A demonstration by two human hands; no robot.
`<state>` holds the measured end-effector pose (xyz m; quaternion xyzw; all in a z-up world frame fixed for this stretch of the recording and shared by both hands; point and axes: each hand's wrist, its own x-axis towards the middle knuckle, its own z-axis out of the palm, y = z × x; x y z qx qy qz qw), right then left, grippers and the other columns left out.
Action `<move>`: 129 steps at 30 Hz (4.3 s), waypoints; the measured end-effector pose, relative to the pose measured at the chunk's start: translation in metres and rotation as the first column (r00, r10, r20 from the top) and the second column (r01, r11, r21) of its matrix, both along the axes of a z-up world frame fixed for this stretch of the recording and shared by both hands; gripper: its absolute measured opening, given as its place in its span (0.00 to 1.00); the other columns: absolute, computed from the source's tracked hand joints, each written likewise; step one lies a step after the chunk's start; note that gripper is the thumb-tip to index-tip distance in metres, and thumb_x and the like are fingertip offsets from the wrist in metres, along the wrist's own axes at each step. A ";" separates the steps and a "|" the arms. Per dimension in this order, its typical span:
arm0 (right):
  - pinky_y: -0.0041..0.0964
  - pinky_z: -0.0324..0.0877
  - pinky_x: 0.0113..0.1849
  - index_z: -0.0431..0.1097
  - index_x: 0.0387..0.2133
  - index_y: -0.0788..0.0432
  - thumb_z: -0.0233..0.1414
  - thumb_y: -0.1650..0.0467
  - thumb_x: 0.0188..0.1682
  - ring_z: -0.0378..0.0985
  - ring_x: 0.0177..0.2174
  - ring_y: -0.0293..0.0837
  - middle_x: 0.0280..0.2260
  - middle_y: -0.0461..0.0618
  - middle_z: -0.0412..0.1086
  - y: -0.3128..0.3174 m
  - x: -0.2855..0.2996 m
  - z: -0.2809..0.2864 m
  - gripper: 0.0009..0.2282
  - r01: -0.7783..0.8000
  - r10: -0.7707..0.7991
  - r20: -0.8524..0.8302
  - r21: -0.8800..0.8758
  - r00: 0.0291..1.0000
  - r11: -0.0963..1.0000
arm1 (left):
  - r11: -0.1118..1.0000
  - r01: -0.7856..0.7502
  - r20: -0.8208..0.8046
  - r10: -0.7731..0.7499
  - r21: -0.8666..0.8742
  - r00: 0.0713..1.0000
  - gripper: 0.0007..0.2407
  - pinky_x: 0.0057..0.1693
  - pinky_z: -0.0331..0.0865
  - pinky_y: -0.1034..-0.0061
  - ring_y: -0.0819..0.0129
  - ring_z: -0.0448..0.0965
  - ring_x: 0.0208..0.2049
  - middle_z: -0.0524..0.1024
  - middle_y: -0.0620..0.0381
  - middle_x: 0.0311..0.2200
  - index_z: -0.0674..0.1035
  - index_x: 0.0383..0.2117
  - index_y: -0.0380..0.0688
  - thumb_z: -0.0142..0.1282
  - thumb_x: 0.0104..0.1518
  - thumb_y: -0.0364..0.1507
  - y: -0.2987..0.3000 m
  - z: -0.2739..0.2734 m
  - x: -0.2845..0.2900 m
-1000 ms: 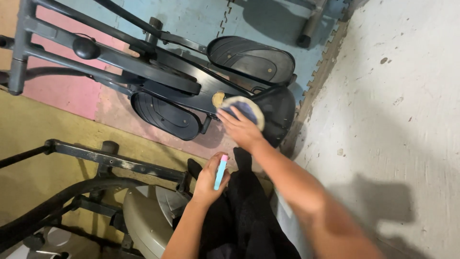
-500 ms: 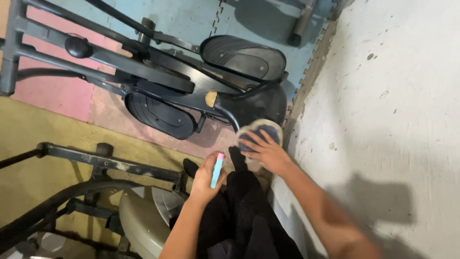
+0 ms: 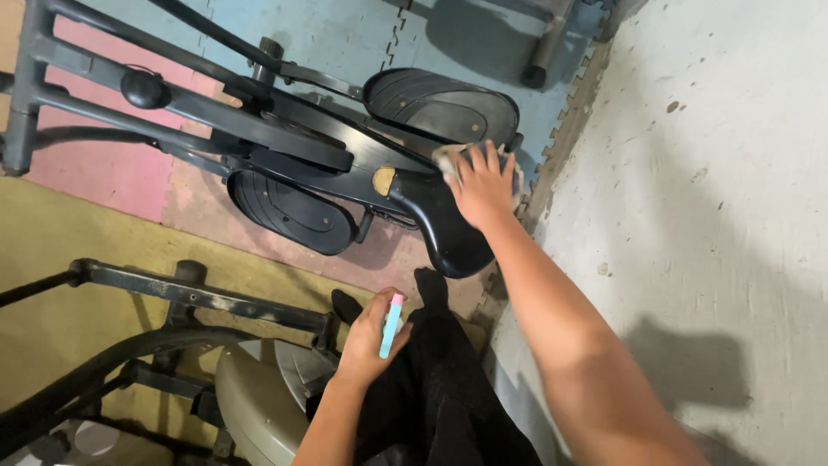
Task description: Cleaning various pieces of gym equipment with a spray bottle and cloth.
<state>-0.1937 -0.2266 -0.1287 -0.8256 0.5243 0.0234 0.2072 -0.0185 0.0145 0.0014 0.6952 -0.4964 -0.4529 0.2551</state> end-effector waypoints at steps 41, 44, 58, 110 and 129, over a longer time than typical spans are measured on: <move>0.56 0.58 0.60 0.41 0.71 0.67 0.44 0.62 0.60 0.54 0.63 0.70 0.67 0.71 0.46 0.209 0.002 -0.042 0.31 0.812 -0.751 0.528 0.179 0.397 0.556 | 0.927 0.376 -0.052 -0.376 -0.019 0.925 0.25 0.52 0.70 0.57 0.42 0.76 0.48 0.77 0.43 0.45 0.70 0.53 0.43 0.61 0.44 0.21 -0.009 -0.028 0.027; 0.50 0.71 0.56 0.61 0.63 0.67 0.42 0.56 0.65 0.76 0.53 0.63 0.52 0.71 0.73 0.243 -0.008 -0.049 0.26 0.792 -0.957 0.036 0.553 0.289 0.260 | 0.902 0.432 -0.047 -0.431 0.007 0.901 0.22 0.51 0.72 0.60 0.44 0.77 0.48 0.78 0.44 0.44 0.73 0.51 0.44 0.59 0.47 0.20 -0.006 -0.035 0.028; 0.37 0.76 0.38 0.72 0.44 0.58 0.53 0.64 0.56 0.81 0.34 0.41 0.36 0.48 0.77 0.250 -0.030 0.028 0.11 -0.349 -0.950 -0.175 0.934 -0.260 -0.077 | 0.703 0.677 0.113 -0.707 0.216 0.698 0.15 0.55 0.70 0.59 0.47 0.77 0.49 0.79 0.47 0.43 0.77 0.42 0.42 0.65 0.46 0.23 -0.006 -0.076 0.018; 0.47 0.73 0.42 0.64 0.51 0.66 0.51 0.69 0.54 0.75 0.39 0.47 0.43 0.51 0.71 0.323 -0.083 -0.333 0.15 -0.174 -0.815 -0.246 0.968 -0.525 -0.180 | 0.623 0.732 0.058 -0.771 0.276 0.634 0.25 0.58 0.65 0.55 0.37 0.69 0.55 0.71 0.40 0.53 0.70 0.61 0.51 0.60 0.55 0.33 -0.019 -0.312 -0.041; 0.51 0.47 0.62 0.46 0.70 0.60 0.42 0.79 0.45 0.50 0.66 0.62 0.69 0.67 0.47 0.229 -0.104 -0.523 0.34 0.594 -0.674 0.607 0.377 0.421 0.710 | 0.632 0.681 0.136 -0.689 -0.369 0.712 0.17 0.70 0.56 0.50 0.43 0.64 0.67 0.67 0.45 0.63 0.76 0.51 0.43 0.59 0.55 0.29 -0.067 -0.381 -0.138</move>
